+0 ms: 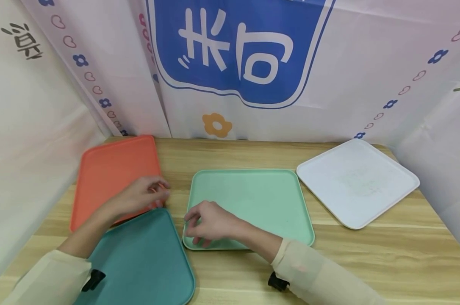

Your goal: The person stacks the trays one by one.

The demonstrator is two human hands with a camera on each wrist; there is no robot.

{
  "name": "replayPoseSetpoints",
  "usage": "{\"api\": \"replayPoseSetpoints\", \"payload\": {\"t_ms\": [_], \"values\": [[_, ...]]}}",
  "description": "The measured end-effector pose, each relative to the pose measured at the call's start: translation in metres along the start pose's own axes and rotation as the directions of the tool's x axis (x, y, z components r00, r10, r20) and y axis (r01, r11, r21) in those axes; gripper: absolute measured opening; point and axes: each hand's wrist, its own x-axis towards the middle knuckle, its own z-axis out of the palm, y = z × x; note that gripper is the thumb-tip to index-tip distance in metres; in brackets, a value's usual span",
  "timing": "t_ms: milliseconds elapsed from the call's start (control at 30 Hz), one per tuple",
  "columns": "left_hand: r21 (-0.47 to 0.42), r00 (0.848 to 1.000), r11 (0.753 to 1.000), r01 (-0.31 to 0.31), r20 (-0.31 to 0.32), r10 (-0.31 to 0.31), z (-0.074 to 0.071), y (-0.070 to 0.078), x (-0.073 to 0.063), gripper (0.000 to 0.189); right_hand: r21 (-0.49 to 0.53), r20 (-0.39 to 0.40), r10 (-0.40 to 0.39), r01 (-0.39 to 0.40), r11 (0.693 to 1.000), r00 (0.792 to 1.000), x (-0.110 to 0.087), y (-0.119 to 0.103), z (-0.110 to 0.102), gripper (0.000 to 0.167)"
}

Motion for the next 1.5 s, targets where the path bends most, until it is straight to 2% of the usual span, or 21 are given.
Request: {"api": "replayPoseSetpoints", "payload": {"t_ms": [233, 467, 633, 767, 867, 1000, 1067, 1133, 1167, 1233, 1333, 1400, 1500], "values": [[-0.002, 1.0, 1.0, 0.006, 0.012, -0.006, 0.001, 0.001, 0.002, 0.034, -0.025, -0.02, 0.008, -0.009, 1.0, 1.0, 0.003, 0.001, 0.006, 0.039], [-0.004, 1.0, 1.0, 0.012, 0.019, -0.012, 0.001, 0.001, 0.002, 0.036, -0.081, -0.039, -0.022, 0.019, 0.997, 0.999, 0.006, -0.001, 0.008, 0.04], [-0.036, 0.999, 0.999, 0.007, 0.034, -0.006, 0.002, 0.002, 0.002, 0.037, -0.114, -0.026, -0.021, 0.018, 0.993, 0.999, 0.009, -0.005, 0.011, 0.042], [-0.054, 0.999, 0.998, 0.016, 0.043, -0.014, 0.002, 0.003, 0.002, 0.037, -0.182, -0.016, -0.026, 0.022, 0.983, 1.0, 0.013, -0.008, 0.015, 0.044], [-0.063, 0.999, 0.998, 0.02, 0.052, -0.016, 0.002, 0.003, 0.001, 0.038, -0.302, -0.018, -0.052, 0.044, 0.952, 0.998, 0.017, -0.01, 0.018, 0.043], [-0.082, 0.998, 0.996, 0.027, 0.063, -0.021, 0.001, 0.004, 0.001, 0.039, -0.505, -0.011, -0.105, 0.085, 0.859, 0.994, 0.022, -0.012, 0.022, 0.037], [-0.09, 0.997, 0.995, 0.031, 0.068, -0.025, 0.001, 0.004, 0.001, 0.039, -0.569, 0.001, -0.119, 0.098, 0.816, 0.993, 0.024, -0.013, 0.023, 0.024], [-0.096, 0.997, 0.995, 0.032, 0.072, -0.025, 0.001, 0.004, 0.001, 0.039, -0.592, 0.007, -0.115, 0.097, 0.8, 0.993, 0.025, -0.015, 0.024, 0.008], [-0.1, 0.997, 0.995, 0.031, 0.074, -0.023, 0.001, 0.004, 0.001, 0.039, -0.601, 0.007, -0.111, 0.093, 0.794, 0.994, 0.025, -0.016, 0.025, 0.01], [-0.105, 0.997, 0.994, 0.023, 0.077, -0.015, 0.001, 0.003, 0.001, 0.04, -0.605, 0.007, -0.102, 0.085, 0.791, 0.995, 0.026, -0.017, 0.026, 0.029], [-0.11, 0.997, 0.994, 0.009, 0.079, -0.001, 0.001, 0.003, 0.001, 0.04, -0.612, -0.007, -0.084, 0.062, 0.788, 0.996, 0.028, -0.018, 0.028, 0.044], [-0.111, 0.997, 0.994, -0.001, 0.081, 0.01, 0.001, 0.002, 0.001, 0.039, -0.619, -0.017, -0.073, 0.047, 0.784, 0.997, 0.03, -0.018, 0.029, 0.049], [-0.11, 0.996, 0.994, -0.008, 0.083, 0.017, 0.001, 0.001, 0.0, 0.04, -0.656, -0.04, -0.061, 0.02, 0.754, 0.997, 0.034, -0.018, 0.032, 0.048]]}}
